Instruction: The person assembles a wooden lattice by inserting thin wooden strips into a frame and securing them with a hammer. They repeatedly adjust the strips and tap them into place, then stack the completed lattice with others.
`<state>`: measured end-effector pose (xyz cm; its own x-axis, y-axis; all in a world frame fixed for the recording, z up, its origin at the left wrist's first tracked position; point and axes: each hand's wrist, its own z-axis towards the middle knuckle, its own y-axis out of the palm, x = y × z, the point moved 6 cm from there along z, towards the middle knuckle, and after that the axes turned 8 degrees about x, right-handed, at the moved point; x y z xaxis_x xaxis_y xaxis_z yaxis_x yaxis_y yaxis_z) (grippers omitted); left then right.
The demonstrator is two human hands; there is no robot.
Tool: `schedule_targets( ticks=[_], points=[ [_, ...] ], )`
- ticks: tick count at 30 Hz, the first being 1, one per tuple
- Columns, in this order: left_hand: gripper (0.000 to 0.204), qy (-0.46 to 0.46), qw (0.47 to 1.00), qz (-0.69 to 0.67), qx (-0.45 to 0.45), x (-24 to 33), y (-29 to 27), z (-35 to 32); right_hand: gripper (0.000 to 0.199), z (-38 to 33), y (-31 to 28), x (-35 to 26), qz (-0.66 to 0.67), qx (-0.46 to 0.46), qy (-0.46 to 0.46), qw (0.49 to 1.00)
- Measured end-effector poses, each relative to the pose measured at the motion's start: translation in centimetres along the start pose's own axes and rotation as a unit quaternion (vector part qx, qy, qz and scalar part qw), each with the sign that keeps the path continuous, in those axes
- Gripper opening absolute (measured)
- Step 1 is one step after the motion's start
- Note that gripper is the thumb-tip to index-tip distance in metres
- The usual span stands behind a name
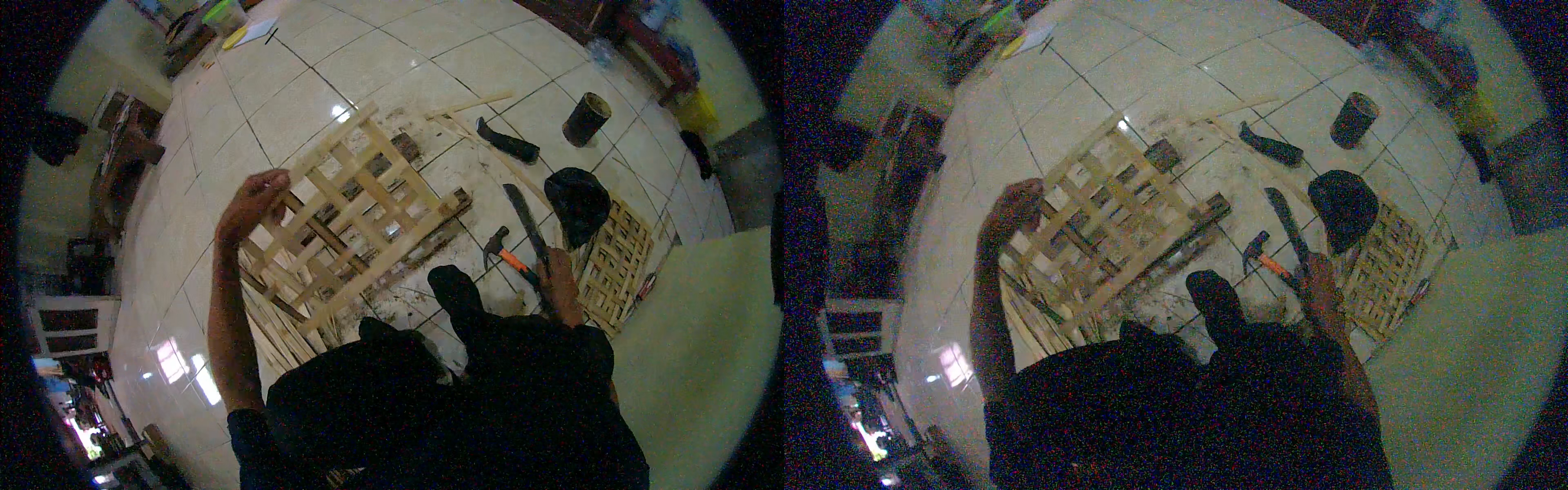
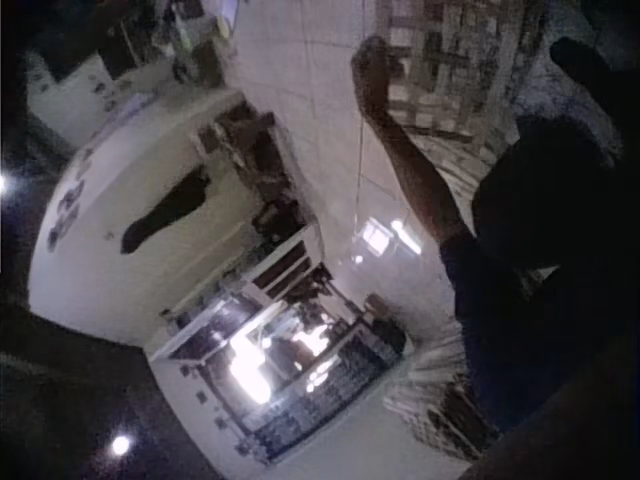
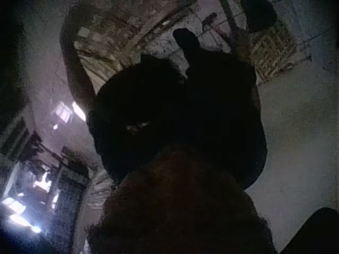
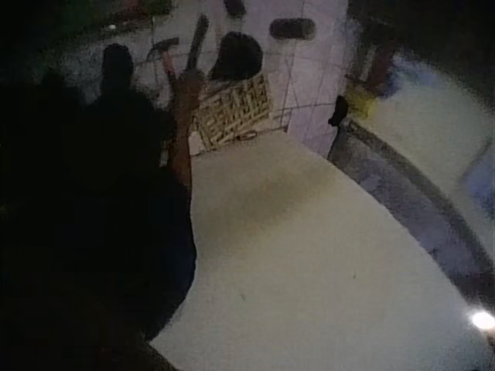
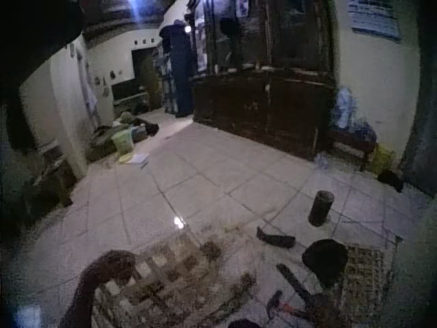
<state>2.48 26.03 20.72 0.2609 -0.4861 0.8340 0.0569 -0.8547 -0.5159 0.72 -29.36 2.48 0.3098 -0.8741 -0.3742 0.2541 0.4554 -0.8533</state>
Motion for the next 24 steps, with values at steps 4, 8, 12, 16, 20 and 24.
schedule_targets(
  ticks=[4, 8, 12, 16, 20, 24],
  points=[
    [0.037, -0.037, 0.994, -0.072, -0.075, -6.2, 4.9, 3.3, 0.033, -1.5, 1.8, -1.5, -0.023, -0.035, -0.07, 0.997],
    [0.041, -0.011, 0.993, -0.064, -0.095, -10.0, 8.4, 6.9, 0.041, -2.1, 3.7, -2.3, -0.091, -0.157, -0.037, 0.983],
    [0.038, 0.01, 0.996, -0.002, -0.09, -17.1, 8.9, 10.6, 0.043, -2.1, 4.2, -3.1, -0.104, -0.143, -0.058, 0.983],
    [0.032, 0.016, 0.997, 0.071, 0.034, -15.4, 10.5, 10.8, 0.039, -2.2, 4.5, -2.4, -0.139, -0.165, -0.017, 0.976],
    [0.026, 0.125, 0.965, 0.161, 0.164, -16.5, 10.4, 9.9, 0.032, -1.6, 5.2, -2.4, -0.17, -0.171, -0.046, 0.969],
    [0.03, 0.182, 0.894, 0.302, 0.275, -17.1, 11.7, 8.2, 0.024, -0.1, 4.4, -4.6, -0.037, -0.197, 0.013, 0.98]
  ],
)
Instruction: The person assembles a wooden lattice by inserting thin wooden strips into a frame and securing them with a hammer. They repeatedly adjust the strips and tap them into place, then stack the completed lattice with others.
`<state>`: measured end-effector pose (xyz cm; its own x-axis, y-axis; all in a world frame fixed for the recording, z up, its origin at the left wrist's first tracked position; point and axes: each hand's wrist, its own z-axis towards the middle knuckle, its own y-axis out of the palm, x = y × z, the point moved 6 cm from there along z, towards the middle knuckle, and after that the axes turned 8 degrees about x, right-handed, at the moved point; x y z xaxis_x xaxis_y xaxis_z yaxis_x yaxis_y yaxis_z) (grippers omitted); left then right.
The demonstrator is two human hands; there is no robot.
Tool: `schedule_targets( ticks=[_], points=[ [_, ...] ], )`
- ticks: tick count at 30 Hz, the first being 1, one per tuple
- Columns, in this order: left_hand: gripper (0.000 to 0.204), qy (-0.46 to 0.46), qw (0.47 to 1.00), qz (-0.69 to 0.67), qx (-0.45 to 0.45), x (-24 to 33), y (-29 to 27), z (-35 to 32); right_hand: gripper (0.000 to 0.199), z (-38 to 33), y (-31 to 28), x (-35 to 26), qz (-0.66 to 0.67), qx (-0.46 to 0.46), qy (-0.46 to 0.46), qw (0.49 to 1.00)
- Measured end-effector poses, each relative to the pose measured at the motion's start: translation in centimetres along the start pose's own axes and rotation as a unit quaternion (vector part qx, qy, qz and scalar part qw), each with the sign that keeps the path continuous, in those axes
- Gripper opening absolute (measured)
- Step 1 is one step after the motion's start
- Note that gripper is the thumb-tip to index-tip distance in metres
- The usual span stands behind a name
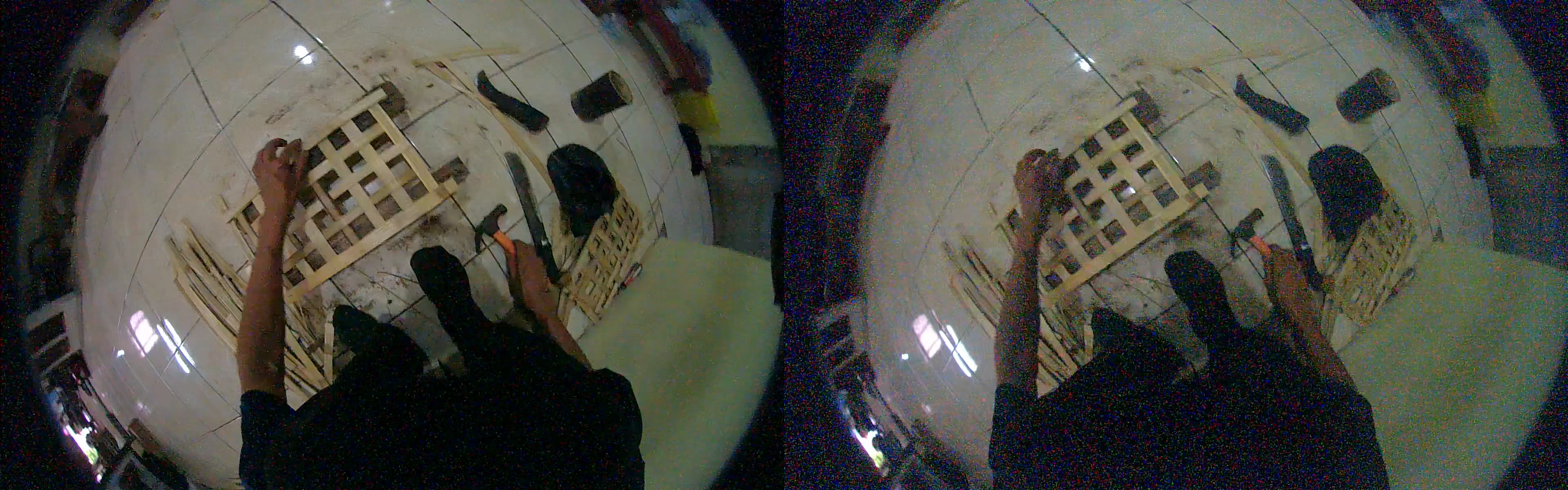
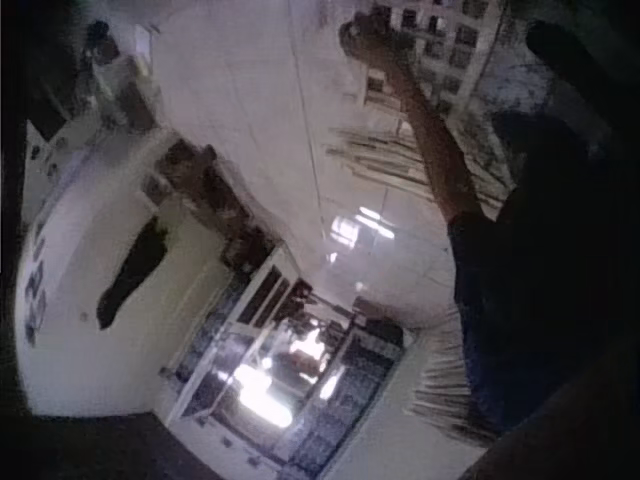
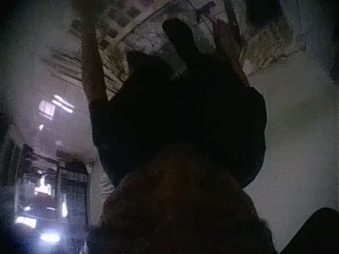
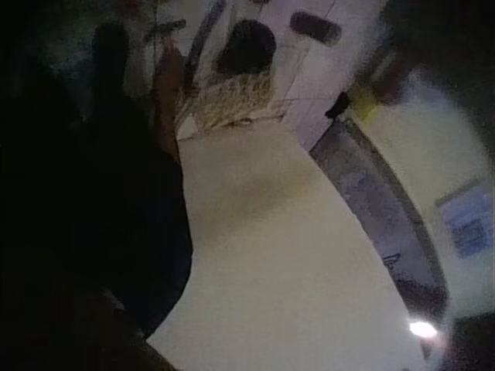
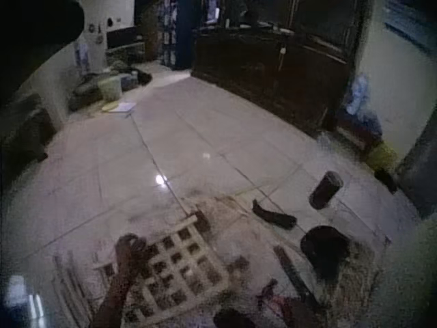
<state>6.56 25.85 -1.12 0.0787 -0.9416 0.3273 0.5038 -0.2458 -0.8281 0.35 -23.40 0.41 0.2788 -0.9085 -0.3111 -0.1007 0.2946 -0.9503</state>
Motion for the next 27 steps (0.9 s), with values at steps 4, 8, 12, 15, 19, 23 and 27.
schedule_targets(
  ticks=[4, 8, 12, 15, 19, 23, 27],
  points=[
    [0.047, -0.018, 0.996, 0.061, 0.056, 5.9, -2.2, -1.6, 0.033, 0.9, -1.0, -0.9, 0.103, -0.042, 0.116, 0.987],
    [0.059, -0.061, 0.996, 0.066, 0.015, 8.5, -1.4, -3.4, 0.041, 4.7, -1.6, -3.1, 0.153, 0.03, 0.04, 0.987],
    [0.063, -0.107, 0.987, 0.117, -0.011, 7.8, -0.5, -4.1, 0.037, 12.1, -4.6, -11.6, 0.489, 0.011, 0.202, 0.848],
    [0.062, -0.106, 0.986, 0.13, -0.014, 7.7, -0.4, -3.9, 0.037, 16.6, 0.4, -12.1, 0.488, -0.051, 0.138, 0.86],
    [0.062, -0.103, 0.987, 0.12, -0.009, 8.2, -0.7, -4.0, 0.036, 20.3, 2.9, -13.8, 0.489, -0.087, 0.181, 0.849],
    [0.062, -0.11, 0.987, 0.116, -0.005, 8.2, -1.0, -4.0, 0.038, 22.8, 2.7, -15.4, 0.58, -0.029, 0.219, 0.784],
    [0.062, -0.113, 0.987, 0.112, -0.018, 8.3, -0.5, -3.8, 0.04, 22.3, 7.5, -15.0, 0.462, -0.156, 0.18, 0.854]
  ],
)
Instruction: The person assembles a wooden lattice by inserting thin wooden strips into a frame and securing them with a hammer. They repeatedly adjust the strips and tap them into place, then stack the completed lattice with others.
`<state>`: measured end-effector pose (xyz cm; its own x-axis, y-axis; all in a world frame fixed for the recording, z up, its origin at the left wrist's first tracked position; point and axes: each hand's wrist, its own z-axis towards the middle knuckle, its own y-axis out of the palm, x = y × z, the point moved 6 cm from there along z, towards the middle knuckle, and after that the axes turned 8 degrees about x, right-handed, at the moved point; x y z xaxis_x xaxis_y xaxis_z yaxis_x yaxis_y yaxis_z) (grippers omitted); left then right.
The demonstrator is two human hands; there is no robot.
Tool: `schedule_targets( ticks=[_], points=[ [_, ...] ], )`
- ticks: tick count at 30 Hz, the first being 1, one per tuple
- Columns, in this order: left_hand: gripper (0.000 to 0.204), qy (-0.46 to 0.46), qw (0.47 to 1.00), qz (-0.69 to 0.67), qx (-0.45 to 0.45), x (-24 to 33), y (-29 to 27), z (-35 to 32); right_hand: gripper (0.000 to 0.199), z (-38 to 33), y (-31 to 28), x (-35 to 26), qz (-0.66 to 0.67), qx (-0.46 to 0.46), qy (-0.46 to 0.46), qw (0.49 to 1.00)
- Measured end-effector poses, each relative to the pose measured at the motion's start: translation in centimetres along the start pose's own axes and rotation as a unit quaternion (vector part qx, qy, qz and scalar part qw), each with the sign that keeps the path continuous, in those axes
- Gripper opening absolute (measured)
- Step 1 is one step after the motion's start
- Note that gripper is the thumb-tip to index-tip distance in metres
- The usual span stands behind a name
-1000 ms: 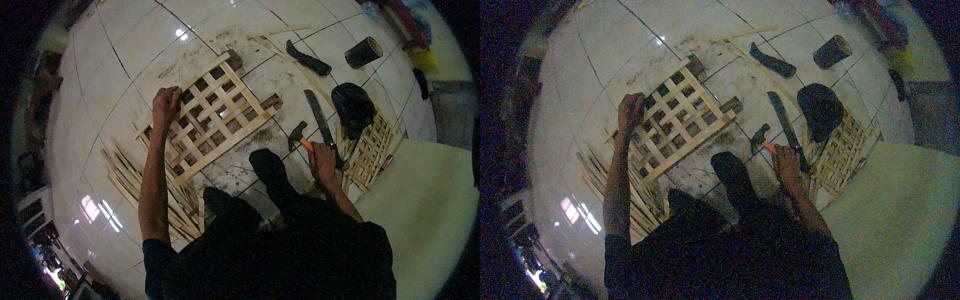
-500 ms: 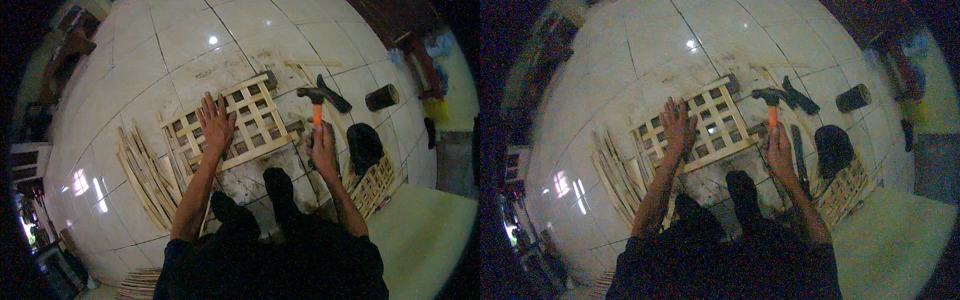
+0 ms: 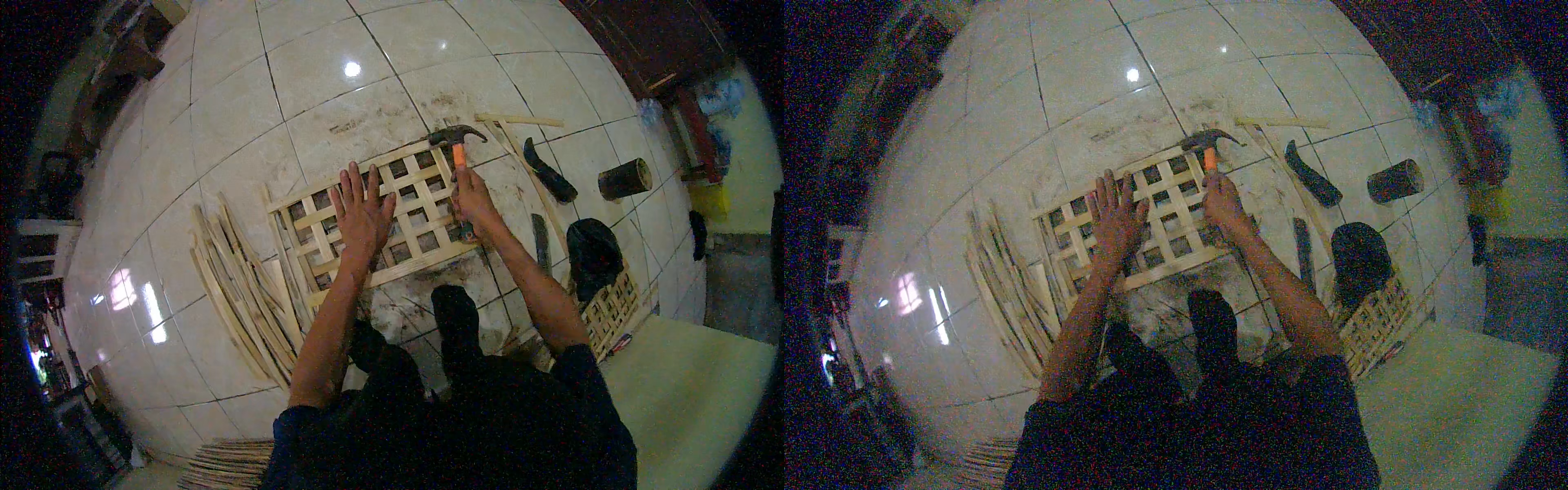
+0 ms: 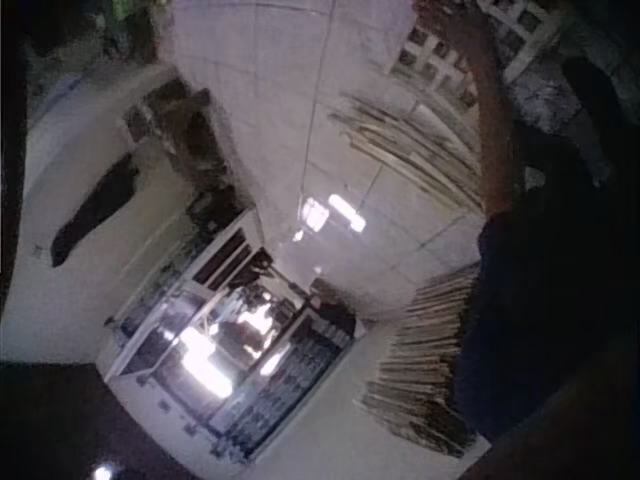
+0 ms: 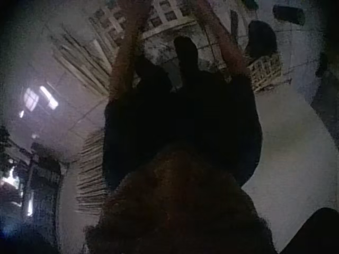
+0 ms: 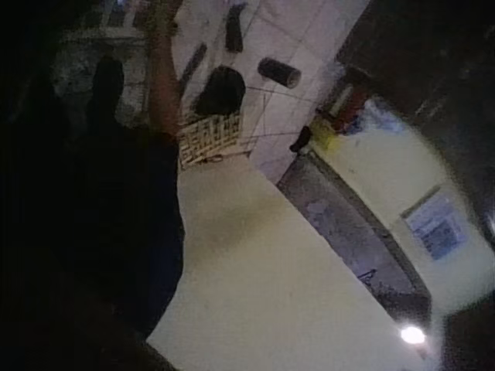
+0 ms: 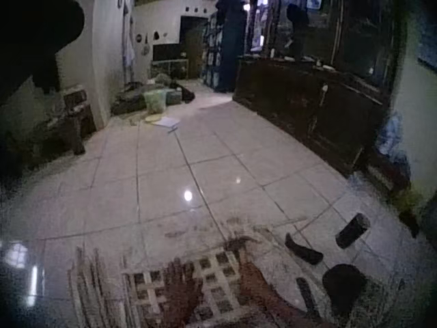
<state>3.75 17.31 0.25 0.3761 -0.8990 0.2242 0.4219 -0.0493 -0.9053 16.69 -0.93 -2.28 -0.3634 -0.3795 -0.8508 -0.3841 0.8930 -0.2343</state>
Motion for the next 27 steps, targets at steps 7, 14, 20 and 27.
schedule_targets(
  ticks=[7, 14, 20, 27],
  points=[
    [0.062, -0.002, 1.0, -0.007, -0.005, 0.7, -0.1, 0.2, 0.038, 3.3, -3.4, -0.6, -0.105, 0.2, -0.375, 0.899],
    [0.061, -0.009, 1.0, -0.008, 0.009, -0.2, -0.5, -0.3, 0.039, -2.7, -0.2, -7.4, -0.261, 0.129, -0.238, 0.927],
    [0.062, -0.026, 0.999, 0.007, -0.021, -0.5, 0.2, -0.2, 0.031, -2.1, 0.6, -6.2, -0.395, 0.095, -0.227, 0.885],
    [0.064, -0.005, 1.0, -0.005, 0.009, 0.0, -0.4, -0.6, 0.034, -2.1, -0.1, -5.3, -0.388, 0.106, -0.268, 0.876]
  ],
)
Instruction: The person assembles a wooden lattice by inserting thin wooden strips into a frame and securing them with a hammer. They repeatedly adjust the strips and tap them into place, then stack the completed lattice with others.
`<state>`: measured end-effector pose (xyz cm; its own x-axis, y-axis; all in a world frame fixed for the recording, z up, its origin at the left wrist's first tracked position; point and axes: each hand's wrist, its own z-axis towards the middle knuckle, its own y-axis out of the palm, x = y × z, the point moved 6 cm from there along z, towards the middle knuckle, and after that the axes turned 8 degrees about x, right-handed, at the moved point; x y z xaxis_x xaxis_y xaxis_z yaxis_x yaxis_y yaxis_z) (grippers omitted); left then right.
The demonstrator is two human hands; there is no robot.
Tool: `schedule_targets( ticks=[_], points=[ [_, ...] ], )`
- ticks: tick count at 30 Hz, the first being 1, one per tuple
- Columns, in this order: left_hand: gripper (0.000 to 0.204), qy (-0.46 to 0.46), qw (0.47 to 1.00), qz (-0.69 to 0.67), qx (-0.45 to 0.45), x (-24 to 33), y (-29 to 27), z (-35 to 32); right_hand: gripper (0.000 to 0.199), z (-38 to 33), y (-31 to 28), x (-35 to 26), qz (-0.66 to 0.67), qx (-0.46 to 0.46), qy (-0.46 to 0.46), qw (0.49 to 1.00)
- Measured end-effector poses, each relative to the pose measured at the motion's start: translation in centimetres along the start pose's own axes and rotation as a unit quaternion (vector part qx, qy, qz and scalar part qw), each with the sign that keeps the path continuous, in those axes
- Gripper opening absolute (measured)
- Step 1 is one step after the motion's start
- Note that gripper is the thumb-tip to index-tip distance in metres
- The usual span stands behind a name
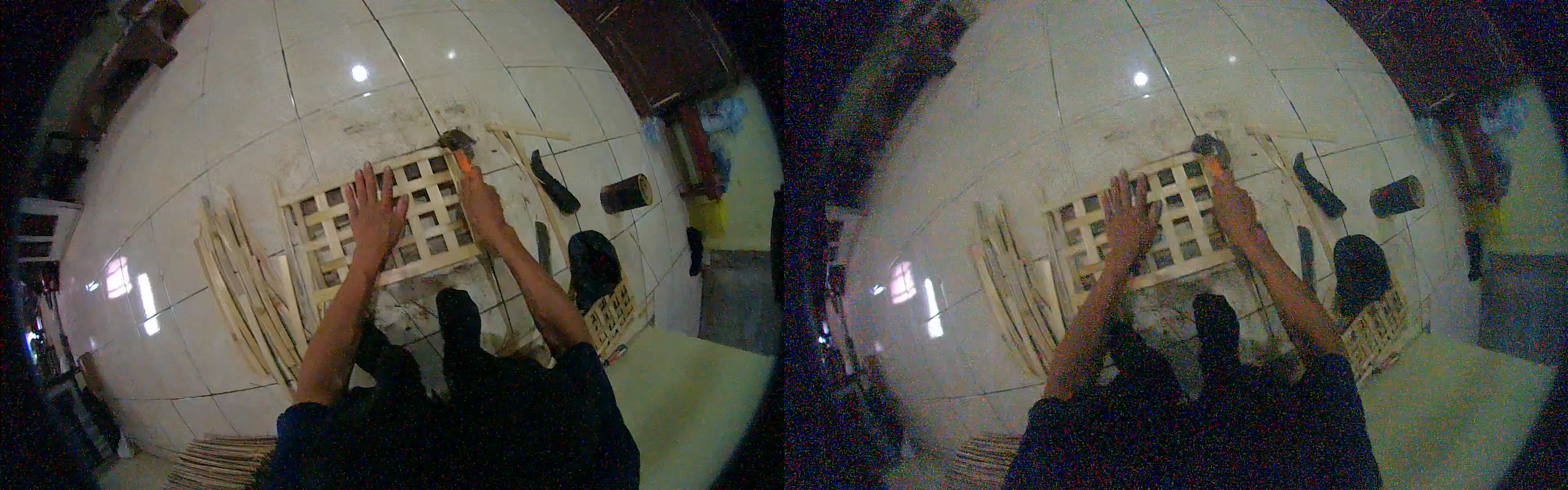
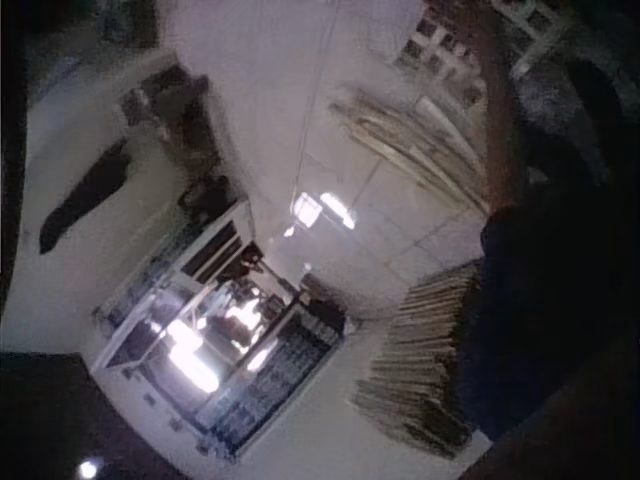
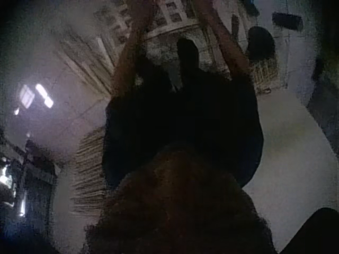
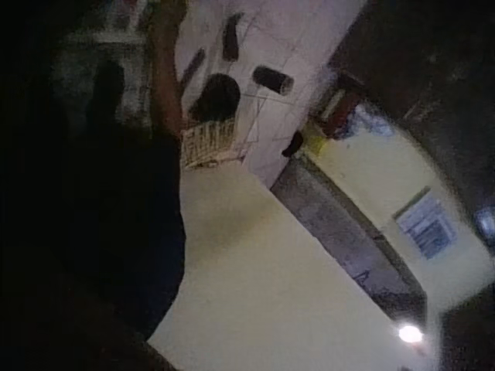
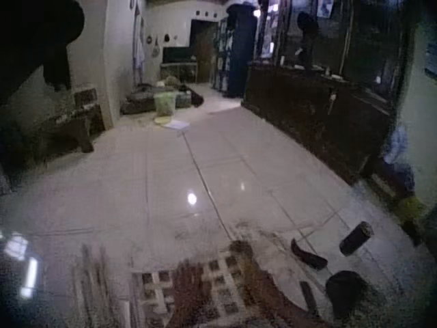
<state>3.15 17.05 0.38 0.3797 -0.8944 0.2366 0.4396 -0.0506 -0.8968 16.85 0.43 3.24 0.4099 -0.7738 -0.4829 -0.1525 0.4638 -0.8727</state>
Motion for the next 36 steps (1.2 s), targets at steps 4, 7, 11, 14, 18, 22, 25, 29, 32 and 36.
schedule_targets(
  ticks=[4, 7, 11, 14, 18, 22, 25, 29, 32, 36],
  points=[
    [0.066, -0.021, 0.999, -0.029, 0.02, -1.1, -0.8, -0.8, 0.038, -1.2, 1.2, -1.5, 0.174, 0.049, -0.04, 0.983],
    [0.066, -0.04, 0.999, -0.012, 0.003, -1.9, -1.4, -2.2, 0.041, -3.1, 4.2, -3.0, 0.393, -0.112, 0.129, 0.904],
    [0.067, -0.043, 0.999, 0.007, -0.001, -2.4, -1.4, -2.3, 0.041, -2.6, 4.6, -4.6, 0.451, -0.127, 0.275, 0.84],
    [0.067, -0.034, 0.999, 0.009, 0.006, -1.8, -1.6, -2.4, 0.045, -0.9, 6.0, -3.0, 0.46, -0.018, 0.218, 0.86],
    [0.067, -0.03, 0.999, 0.012, -0.002, -1.3, -1.8, -2.3, 0.045, -1.9, 9.4, -0.8, 0.368, -0.097, 0.175, 0.908],
    [0.066, -0.042, 0.999, 0.014, -0.013, -2.2, -1.9, -2.7, 0.045, -1.3, 5.7, -4.5, 0.379, -0.092, 0.223, 0.894],
    [0.067, -0.044, 0.999, -0.005, -0.021, -1.6, -1.5, -2.2, 0.058, -1.2, 6.2, -4.7, 0.22, -0.178, 0.118, 0.952],
    [0.067, -0.053, 0.997, 0.017, -0.056, -2.7, -0.5, -2.9, 0.054, -3.7, 3.4, -11.3, 0.194, -0.188, -0.019, 0.963],
    [0.067, -0.045, 0.999, 0.006, -0.027, -2.1, -1.4, -2.6, 0.046, -0.7, 0.8, -9.7, 0.238, -0.035, 0.019, 0.97],
    [0.068, -0.047, 0.999, 0.013, -0.009, -2.1, -1.6, -2.4, 0.043, 0.8, -1.6, -8.0, 0.203, 0.147, -0.049, 0.967]
  ],
)
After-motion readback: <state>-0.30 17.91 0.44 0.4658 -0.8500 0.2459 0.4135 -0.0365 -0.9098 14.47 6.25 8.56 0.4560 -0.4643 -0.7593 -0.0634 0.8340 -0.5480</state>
